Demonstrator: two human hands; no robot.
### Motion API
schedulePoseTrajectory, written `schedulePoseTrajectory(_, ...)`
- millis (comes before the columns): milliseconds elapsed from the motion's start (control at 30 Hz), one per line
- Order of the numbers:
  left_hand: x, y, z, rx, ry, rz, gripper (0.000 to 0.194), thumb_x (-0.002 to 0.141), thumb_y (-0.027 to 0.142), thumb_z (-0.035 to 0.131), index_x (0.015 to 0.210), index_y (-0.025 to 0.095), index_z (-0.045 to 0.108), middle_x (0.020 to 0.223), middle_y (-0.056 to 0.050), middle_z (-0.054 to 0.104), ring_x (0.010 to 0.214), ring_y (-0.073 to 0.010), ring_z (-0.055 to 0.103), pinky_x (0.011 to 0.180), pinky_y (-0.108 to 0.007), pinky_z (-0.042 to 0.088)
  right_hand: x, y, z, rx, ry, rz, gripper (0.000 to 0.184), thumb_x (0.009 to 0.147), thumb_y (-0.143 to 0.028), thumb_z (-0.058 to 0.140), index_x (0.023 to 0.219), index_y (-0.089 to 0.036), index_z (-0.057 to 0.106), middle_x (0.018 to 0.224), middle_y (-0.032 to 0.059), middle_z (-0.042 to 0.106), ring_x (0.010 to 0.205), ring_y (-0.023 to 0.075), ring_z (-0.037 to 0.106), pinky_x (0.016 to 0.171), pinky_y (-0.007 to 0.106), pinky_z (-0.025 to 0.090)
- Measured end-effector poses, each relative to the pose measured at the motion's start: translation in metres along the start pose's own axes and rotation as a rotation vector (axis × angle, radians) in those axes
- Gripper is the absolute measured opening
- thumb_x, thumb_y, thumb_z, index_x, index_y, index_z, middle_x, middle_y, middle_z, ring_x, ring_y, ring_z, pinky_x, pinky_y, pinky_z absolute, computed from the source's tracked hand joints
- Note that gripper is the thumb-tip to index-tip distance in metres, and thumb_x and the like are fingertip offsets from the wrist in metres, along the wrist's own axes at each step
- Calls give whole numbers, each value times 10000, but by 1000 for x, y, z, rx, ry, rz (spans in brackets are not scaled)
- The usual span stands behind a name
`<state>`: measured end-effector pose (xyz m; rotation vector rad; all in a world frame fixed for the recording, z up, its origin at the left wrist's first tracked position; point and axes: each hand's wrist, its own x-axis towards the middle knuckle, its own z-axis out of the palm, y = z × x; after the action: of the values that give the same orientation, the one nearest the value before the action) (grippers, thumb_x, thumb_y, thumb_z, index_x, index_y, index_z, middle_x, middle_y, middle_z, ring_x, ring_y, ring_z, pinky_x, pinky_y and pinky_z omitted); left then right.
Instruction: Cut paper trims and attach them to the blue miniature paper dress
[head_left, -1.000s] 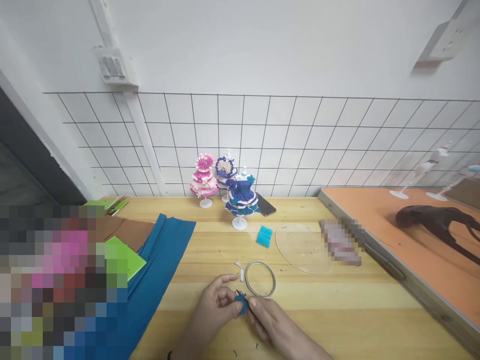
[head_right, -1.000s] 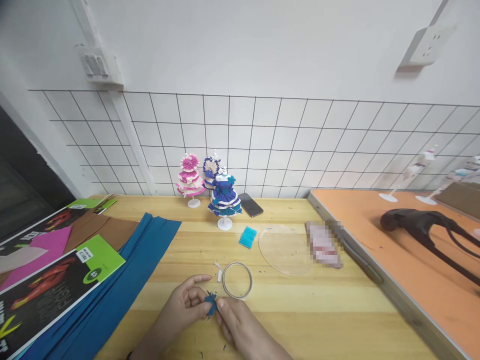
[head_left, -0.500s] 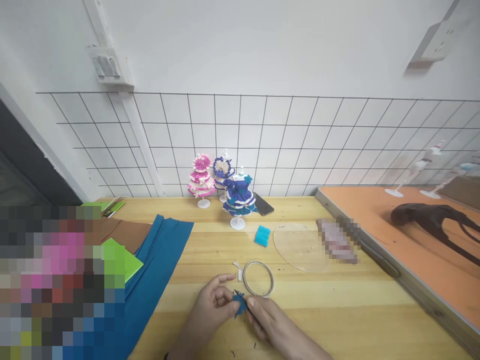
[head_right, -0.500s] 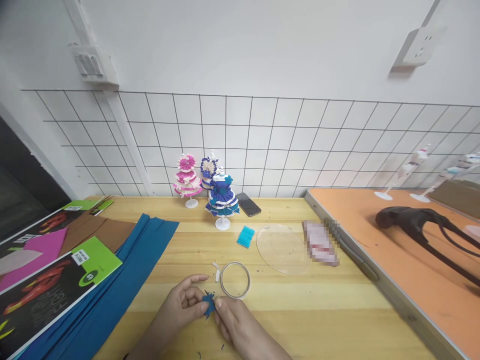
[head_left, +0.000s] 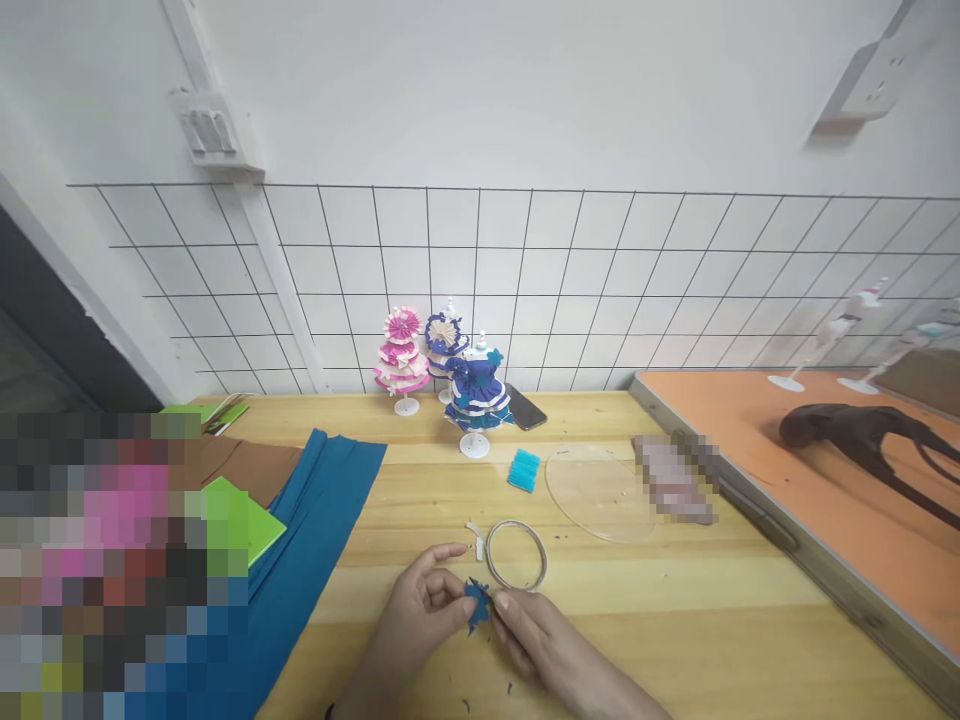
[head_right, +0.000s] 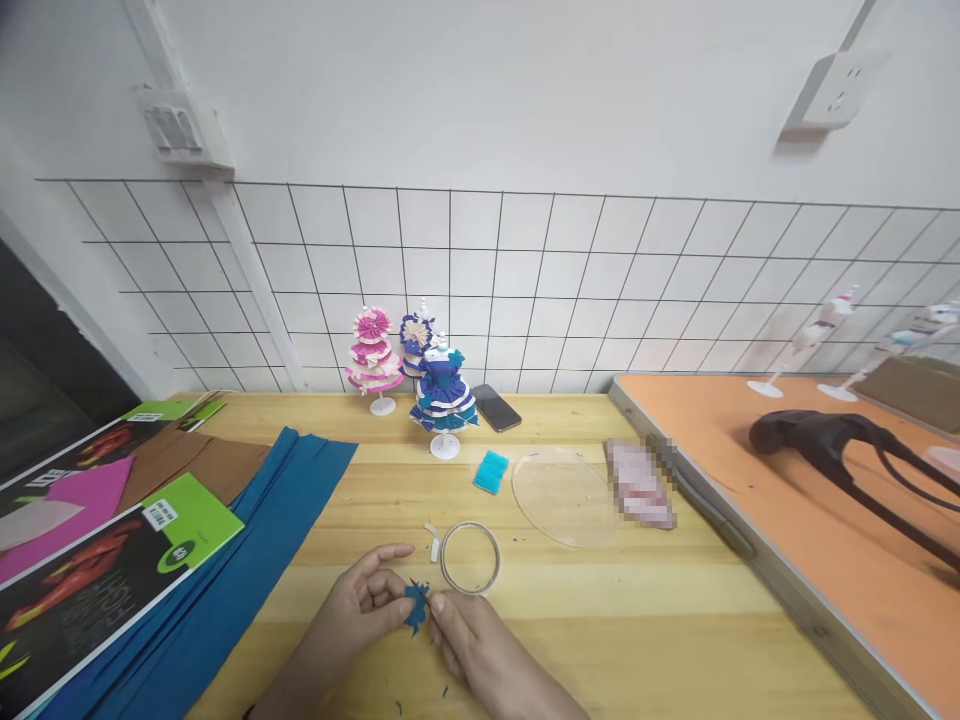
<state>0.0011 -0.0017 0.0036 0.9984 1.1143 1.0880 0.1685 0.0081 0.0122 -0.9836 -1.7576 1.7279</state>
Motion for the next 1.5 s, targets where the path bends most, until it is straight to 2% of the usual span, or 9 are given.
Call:
schedulePoseTrajectory(600,-2,3,-2,-12,21,23,488,614,241,684,1049,157,479,589,50,543,562,-102,506,550,-229,366,-1,-1,-1,-52,2,-5,459,867,-526,254,584,-182,364,505,-62,327,460,74,277,450,206,224)
schedulePoseTrajectory(800,-3,2,-1,-32,-11,-5,532,619,224,677,1085,148,430,574,44,558,547,-133,571,547,-254,413,2,6,-4,41,108,55,474,846,-567,253,677,-175,460,439,-87,290,389,67,229,385,194,173)
schedulePoseTrajectory(900,-5,2,2,-41,-69,-28,572,620,192,667,1124,144,399,582,40,570,550,-137,582,561,-266,435,2,6,-5,51,108,50,460,848,-559,260,717,-173,472,405,-99,276,359,66,208,364,192,161)
schedulePoseTrajectory(1000,-8,1,5,-17,-132,-67,633,605,138,656,1171,143,373,568,54,558,531,-123,567,565,-271,449,3,1,-5,42,59,13,392,824,-521,382,686,-165,468,459,-85,316,403,66,250,387,187,199)
schedulePoseTrajectory(1067,-10,-1,7,-9,-183,-97,676,591,100,644,1201,152,355,565,65,543,526,-115,555,566,-276,463,3,-4,-3,-18,48,-26,331,800,-449,474,648,-154,477,540,-54,391,497,81,339,469,191,282)
schedulePoseTrajectory(1133,-11,-2,8,-5,-216,-131,712,574,63,630,1219,162,344,570,74,529,527,-108,542,564,-281,479,2,-8,-2,-92,54,-37,289,790,-373,503,608,-151,478,592,-36,424,579,100,380,553,205,318)
schedulePoseTrajectory(1333,-12,-9,6,80,-260,-162,735,585,25,577,1254,196,324,596,68,542,530,-107,552,540,-251,465,1,-6,-2,-120,-7,-28,192,749,-201,466,562,-161,445,555,-50,369,555,93,349,522,191,292)
schedulePoseTrajectory(1500,-10,-6,5,51,-234,-97,686,611,67,596,1241,164,344,610,48,561,565,-106,548,572,-239,434,3,-5,-4,-55,10,-60,204,758,-266,484,586,-156,482,575,-34,422,583,109,389,562,206,319)
